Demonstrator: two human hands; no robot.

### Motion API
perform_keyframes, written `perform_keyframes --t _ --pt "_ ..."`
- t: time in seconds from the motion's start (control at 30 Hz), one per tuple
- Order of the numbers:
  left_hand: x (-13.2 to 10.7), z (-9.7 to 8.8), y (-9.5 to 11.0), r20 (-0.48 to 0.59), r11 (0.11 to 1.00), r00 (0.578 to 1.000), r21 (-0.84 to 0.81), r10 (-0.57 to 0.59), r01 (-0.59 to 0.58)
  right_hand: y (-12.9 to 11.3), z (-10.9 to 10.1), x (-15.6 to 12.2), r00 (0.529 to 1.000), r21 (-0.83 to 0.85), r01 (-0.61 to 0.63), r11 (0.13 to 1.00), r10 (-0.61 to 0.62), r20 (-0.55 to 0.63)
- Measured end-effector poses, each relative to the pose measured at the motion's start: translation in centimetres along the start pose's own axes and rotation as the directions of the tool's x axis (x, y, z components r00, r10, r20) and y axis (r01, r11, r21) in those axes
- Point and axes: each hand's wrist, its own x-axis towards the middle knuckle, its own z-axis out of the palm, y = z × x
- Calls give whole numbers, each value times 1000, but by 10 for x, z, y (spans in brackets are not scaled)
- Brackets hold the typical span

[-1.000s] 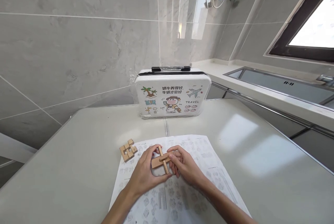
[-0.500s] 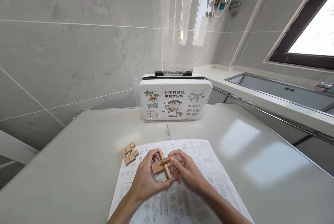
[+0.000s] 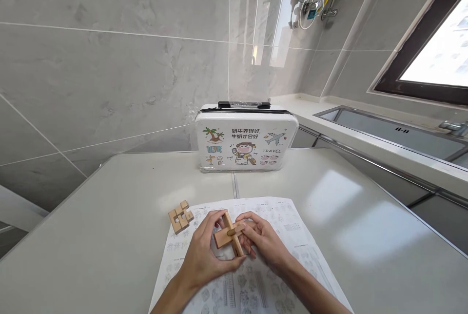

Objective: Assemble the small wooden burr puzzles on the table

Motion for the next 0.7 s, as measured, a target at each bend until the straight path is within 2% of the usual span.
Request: perform_keyframes --t 0.23,0.37,0.6,0.7 --pt "0 -5 -1 0 995 998 67 69 -69 -13 -3 1 994 -71 -38 997 45 102" --pt "-1 -3 0 -6 995 996 45 87 -86 -22 -5 -1 989 -77 -38 996 48 136" --pt "-2 0 0 -21 1000 999 -11 28 -28 -12 -4 -1 999 -92 9 996 -4 49" --pt "-3 2 1 -38 999 999 -32 -34 33 -12 -5 -2 991 -222 131 966 -135 0"
